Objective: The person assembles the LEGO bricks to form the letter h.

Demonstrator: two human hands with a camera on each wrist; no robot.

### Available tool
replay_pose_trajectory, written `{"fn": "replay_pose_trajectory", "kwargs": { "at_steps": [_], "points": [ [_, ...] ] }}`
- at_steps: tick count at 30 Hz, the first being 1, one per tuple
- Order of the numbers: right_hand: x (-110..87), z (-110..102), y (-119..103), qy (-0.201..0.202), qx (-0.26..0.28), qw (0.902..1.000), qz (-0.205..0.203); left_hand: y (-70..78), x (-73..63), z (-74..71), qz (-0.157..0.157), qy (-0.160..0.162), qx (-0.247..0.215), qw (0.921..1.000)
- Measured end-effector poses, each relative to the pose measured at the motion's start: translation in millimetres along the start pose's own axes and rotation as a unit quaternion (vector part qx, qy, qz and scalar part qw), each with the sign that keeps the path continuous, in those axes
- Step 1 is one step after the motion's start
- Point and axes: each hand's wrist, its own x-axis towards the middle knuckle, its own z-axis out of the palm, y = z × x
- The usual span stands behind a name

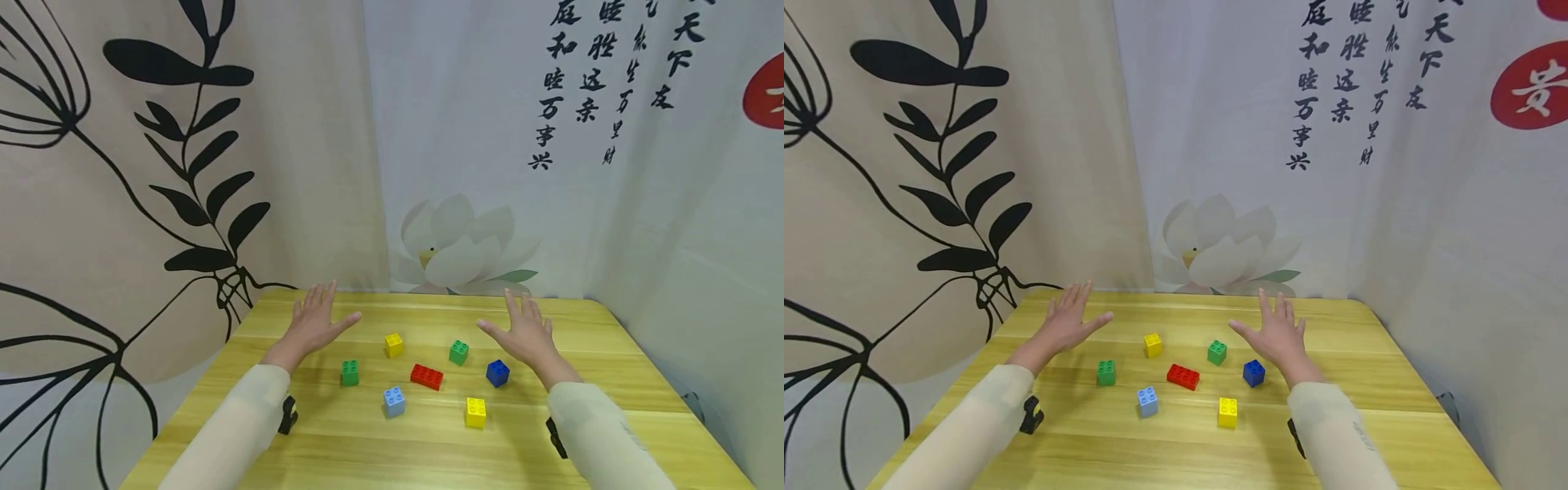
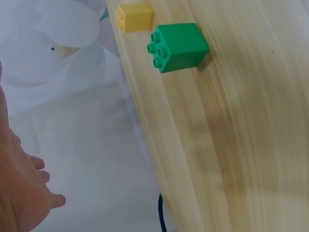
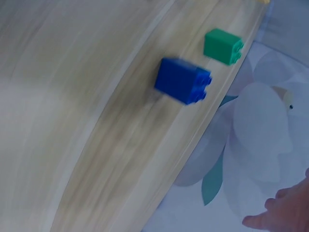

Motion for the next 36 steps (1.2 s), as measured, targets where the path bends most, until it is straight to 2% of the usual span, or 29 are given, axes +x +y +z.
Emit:
{"fn": "replay_pose_trajectory", "kwargs": {
  "at_steps": [6,14,16,23,28,36],
  "points": [
    [1.5,9,-21,-0.013,0.033,0.9993,-0.008,-0.3,0.4,1.0,-0.019,-0.022,-0.060,0.9978],
    [2.5,23,-46,-0.021,0.077,0.9962,-0.034,0.9,0.9,-1.8,-0.030,-0.029,-0.127,0.9910],
    [1.3,28,-52,-0.024,0.095,0.9945,-0.036,0.9,0.5,-2.3,-0.035,-0.035,-0.152,0.9872],
    [-7.5,47,-73,-0.035,0.161,0.9857,-0.037,0.5,-4.3,0.4,-0.056,-0.059,-0.244,0.9664],
    [-15.4,63,-88,-0.040,0.205,0.9776,-0.030,-1.9,-6.8,5.6,-0.063,-0.066,-0.277,0.9566],
    [-25.1,84,-102,-0.067,0.247,0.9667,-0.005,-5.4,-10.9,10.7,-0.070,-0.061,-0.321,0.9426]
  ]
}}
